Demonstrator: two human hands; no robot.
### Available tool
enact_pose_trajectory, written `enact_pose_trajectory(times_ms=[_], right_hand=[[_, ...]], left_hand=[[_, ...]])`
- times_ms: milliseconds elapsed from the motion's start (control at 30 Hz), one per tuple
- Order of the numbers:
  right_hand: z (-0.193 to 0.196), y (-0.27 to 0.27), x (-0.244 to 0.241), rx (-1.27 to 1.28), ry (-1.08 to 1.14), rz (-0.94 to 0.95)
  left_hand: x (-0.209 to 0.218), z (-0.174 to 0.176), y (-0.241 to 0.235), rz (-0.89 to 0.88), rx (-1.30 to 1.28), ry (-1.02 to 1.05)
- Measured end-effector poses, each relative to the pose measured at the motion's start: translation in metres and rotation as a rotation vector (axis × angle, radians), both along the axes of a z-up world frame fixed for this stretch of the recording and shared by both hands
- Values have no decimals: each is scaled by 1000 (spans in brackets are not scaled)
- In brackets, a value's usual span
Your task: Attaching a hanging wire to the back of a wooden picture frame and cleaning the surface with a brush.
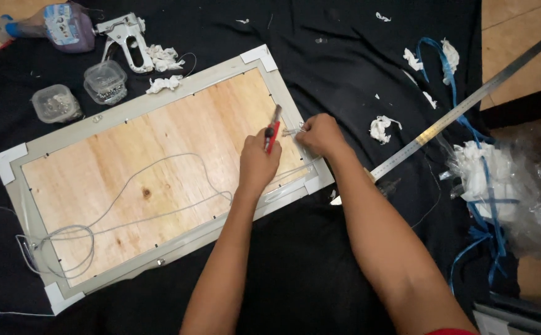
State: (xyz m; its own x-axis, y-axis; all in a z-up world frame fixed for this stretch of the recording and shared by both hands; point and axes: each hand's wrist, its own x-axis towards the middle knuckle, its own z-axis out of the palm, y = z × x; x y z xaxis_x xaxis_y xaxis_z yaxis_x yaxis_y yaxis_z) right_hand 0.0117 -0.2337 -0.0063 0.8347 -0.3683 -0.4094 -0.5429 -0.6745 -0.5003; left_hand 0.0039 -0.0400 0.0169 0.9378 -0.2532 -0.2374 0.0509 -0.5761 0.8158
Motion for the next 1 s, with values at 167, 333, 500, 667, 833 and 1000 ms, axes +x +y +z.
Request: enact_pose_trajectory(times_ms=[167,333,500,667,833,1000], right_hand=[[6,7,-1,11,13,3],[9,7,-1,-35,43,20],[7,7,-5,-66,77,112],[-14,-4,1,-70,91,132],[11,1,-6,-7,80,63],[-2,-11,-7,84,50,28]], left_hand=[[-13,-12,12,-12,101,-143],[-12,10,10,152,-25,-56],[4,-26,-1,202,-97,238],[10,-12,-14,247,-208,285],[13,1,-15,206,-133,259],[6,9,-1,-44,73,106]])
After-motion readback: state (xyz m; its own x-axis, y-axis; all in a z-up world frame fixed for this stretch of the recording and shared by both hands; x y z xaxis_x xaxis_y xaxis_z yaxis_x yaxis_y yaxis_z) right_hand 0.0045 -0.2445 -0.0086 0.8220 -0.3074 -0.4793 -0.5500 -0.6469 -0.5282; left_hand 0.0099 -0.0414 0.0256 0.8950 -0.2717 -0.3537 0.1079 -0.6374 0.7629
